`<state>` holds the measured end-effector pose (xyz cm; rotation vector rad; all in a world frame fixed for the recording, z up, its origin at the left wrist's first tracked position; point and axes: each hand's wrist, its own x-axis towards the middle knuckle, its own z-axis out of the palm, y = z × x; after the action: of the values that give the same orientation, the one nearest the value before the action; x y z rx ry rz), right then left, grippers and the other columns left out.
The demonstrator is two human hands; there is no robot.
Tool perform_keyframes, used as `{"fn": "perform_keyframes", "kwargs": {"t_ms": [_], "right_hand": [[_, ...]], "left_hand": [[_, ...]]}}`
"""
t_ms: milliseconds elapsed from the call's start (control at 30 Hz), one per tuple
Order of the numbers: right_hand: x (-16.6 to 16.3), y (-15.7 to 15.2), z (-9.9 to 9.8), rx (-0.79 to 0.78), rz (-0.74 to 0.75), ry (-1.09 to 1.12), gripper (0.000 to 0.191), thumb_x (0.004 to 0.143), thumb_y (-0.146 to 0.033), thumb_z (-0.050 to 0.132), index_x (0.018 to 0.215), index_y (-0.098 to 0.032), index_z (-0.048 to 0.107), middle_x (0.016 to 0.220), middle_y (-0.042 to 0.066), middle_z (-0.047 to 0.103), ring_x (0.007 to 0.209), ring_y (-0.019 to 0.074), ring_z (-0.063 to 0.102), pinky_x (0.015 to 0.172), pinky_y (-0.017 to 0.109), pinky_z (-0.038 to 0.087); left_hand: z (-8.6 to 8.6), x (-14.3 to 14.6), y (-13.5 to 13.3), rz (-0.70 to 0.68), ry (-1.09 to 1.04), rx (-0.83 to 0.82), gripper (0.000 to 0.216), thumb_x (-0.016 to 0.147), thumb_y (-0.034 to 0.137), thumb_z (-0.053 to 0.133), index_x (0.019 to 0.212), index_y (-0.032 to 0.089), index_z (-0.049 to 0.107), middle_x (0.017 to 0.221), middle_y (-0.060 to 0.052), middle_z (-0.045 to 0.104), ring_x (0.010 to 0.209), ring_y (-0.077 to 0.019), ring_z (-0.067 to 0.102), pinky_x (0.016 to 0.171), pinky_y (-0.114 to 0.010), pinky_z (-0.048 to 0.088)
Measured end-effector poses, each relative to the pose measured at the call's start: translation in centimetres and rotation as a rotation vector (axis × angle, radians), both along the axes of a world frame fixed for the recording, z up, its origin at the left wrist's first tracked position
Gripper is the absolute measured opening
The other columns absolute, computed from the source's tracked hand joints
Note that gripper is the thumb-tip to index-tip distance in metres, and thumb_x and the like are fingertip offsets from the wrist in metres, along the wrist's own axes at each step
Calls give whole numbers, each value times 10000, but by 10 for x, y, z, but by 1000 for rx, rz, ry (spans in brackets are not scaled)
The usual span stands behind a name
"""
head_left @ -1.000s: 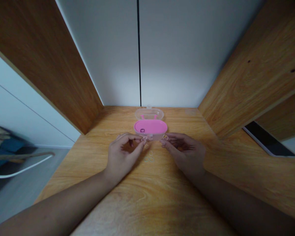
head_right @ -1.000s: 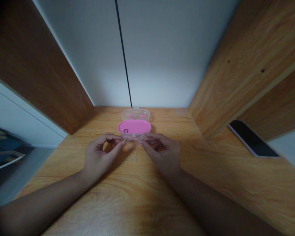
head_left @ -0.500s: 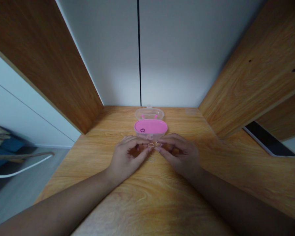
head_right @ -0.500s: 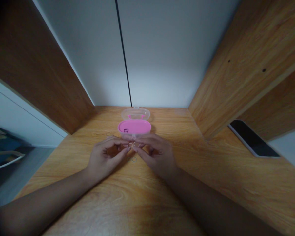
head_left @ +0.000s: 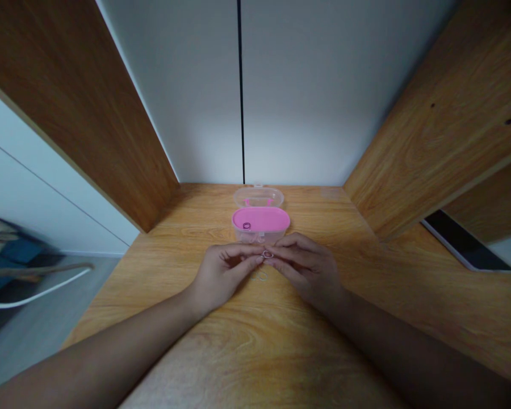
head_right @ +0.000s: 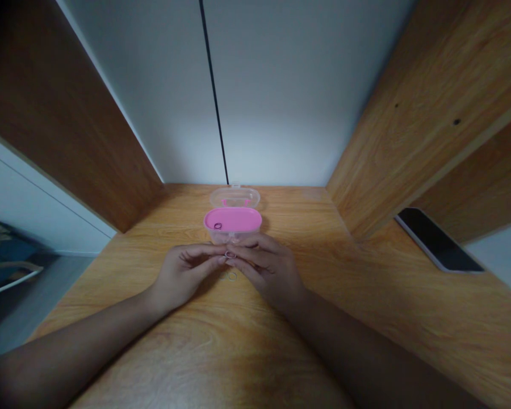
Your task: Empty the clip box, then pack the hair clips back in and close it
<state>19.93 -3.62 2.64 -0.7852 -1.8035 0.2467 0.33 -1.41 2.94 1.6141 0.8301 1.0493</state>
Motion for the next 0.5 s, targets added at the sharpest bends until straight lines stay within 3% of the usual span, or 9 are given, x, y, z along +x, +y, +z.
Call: {"fn": "perform_keyframes", "kwargs": {"t_ms": [233,500], "right_hand": [[1,0,-1,17,-47,-44,292,879,-159,727,1134,-297,758,954,34,730,803,126,719,718,230,619],[0,1,0,15,-32,-40,295,867,-140,730,1111,-303,763,964,36,736,829,140,726,741,253,624]], "left_hand": [[-4,2,1,-5,-137,-163,213,788,305,812,952,170,812,982,-90,811,859,-209,770,869,-343,624],[-5,3,1,-61,-258,-175,232,804,228,807,1005,148,724,906,-70,813,844,-166,769,852,-289,606]]}}
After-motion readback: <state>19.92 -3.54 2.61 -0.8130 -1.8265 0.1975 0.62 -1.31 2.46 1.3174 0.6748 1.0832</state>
